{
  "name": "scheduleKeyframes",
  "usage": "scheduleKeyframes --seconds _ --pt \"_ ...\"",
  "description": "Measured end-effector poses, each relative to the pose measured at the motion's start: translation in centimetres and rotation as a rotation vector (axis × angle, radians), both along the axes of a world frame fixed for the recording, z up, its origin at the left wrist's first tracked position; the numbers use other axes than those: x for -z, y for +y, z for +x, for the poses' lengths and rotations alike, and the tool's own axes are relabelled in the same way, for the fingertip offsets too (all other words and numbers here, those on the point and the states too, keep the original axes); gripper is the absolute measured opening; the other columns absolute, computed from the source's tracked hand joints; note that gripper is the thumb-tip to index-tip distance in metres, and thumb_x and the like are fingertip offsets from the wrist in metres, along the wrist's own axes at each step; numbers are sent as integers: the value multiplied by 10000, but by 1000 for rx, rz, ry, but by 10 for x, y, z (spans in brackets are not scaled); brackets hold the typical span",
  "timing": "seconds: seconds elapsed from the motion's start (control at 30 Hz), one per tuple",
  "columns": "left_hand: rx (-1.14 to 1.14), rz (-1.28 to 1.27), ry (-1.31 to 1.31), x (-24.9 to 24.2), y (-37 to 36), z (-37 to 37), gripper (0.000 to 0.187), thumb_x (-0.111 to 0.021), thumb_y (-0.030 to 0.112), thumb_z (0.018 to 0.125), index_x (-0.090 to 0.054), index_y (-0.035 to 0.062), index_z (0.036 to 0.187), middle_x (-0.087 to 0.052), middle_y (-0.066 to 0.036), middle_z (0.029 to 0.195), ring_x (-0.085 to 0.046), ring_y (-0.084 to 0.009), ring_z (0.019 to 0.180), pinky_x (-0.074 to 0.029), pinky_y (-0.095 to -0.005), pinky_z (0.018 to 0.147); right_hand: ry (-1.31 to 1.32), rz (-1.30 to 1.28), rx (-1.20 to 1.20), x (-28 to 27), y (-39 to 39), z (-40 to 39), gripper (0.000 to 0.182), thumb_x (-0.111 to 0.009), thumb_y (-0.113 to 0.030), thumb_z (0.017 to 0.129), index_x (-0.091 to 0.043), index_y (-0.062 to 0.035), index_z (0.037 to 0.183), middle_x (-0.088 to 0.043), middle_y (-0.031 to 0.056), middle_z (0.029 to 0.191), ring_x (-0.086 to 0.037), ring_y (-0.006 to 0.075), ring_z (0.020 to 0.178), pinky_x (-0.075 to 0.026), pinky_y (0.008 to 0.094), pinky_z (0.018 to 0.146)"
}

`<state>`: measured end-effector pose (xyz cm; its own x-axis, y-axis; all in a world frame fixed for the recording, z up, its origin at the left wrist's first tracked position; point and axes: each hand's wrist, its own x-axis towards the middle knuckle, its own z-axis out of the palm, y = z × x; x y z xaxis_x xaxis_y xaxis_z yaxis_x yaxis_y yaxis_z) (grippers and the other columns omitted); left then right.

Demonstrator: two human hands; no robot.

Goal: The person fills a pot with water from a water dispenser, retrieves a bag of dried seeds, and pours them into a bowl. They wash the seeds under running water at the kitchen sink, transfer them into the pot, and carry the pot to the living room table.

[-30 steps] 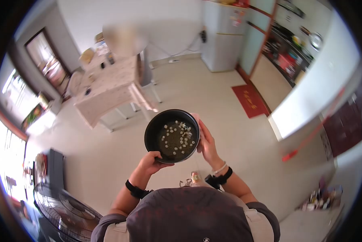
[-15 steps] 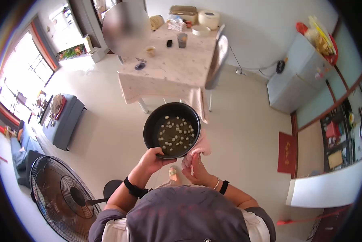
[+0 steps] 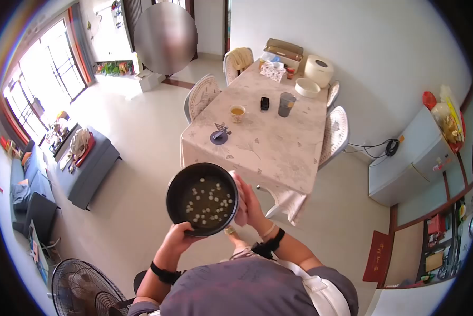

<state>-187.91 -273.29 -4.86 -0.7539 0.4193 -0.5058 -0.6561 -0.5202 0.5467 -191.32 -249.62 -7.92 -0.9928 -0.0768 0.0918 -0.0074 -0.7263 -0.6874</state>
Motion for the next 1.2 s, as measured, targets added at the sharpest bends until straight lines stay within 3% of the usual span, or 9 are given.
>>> scheduleKeyframes --seconds 0.3,0.53,0.63,0.73,0.87,0.97,1.03,1.1,1.2 --pt "-386 -64 -79 -12 -81 -104 445 -427 -65 668 -468 -116 1109 -560 -216 1066 -592 -359 948 -520 -506 805 -314 -564 -920 59 -97 -209 642 -238 -542 939 -391 -51 1324 -502 137 1274 -473 278 1175 -329 392 1041" --pt "-608 -66 -130 -11 -166 -153 379 -453 -50 673 -493 -117 1044 -582 -204 1005 -626 -330 866 -548 -478 765 -246 45 -989 101 -221 -267 487 -297 -404 965 -490 -19 1193 -560 107 1189 -563 192 1008 -459 296 909" --pt "-615 -122 -46 -3 -211 -174 424 -433 -53 667 -458 -139 1082 -564 -210 1050 -608 -354 917 -527 -498 815 -410 -397 -1245 75 -259 -292 245 -439 -171 904 -575 -22 1042 -623 63 1039 -584 140 903 -473 304 882" --pt "-649 -136 -10 -3 -245 -195 426 -434 -70 658 -500 -64 1079 -581 -178 1001 -632 -311 832 -568 -470 709 -815 -776 -1599 78 -282 -316 297 -433 -222 905 -566 9 1037 -622 107 1034 -603 174 890 -534 299 771" --pt "-722 -194 1 -8 -307 -223 410 -438 -85 647 -508 -65 1051 -586 -162 969 -634 -293 790 -577 -447 668 -580 241 -1147 34 -321 -356 458 -345 -302 939 -487 79 1151 -631 180 894 -632 224 712 -548 291 660" --pt "-742 -225 -8 2 -351 -234 377 -456 -73 649 -513 -71 1022 -594 -133 918 -642 -261 756 -588 -396 615 -583 316 -1286 39 -347 -398 531 -334 -386 923 -516 75 1115 -633 160 878 -617 207 670 -524 270 541" --pt "-758 -253 -8 25 -383 -245 348 -466 -67 652 -525 -63 995 -595 -115 895 -638 -241 748 -588 -385 611 -687 30 -1496 66 -366 -424 586 -333 -461 894 -560 63 1029 -632 136 817 -581 189 576 -472 264 430" --pt "-800 -259 -36 24 -411 -260 326 -473 -61 655 -534 -61 976 -595 -108 874 -637 -235 717 -586 -389 605 -747 539 -916 43 -403 -438 573 -353 -479 875 -575 41 961 -618 127 744 -531 183 467 -424 262 344" --pt "-902 -197 -77 17 -451 -274 241 -496 -47 662 -563 -62 894 -591 -109 786 -632 -243 675 -583 -424 624 -689 619 -988 94 -432 -492 469 -395 -444 874 -576 -12 905 -607 139 722 -559 224 458 -443 295 330"
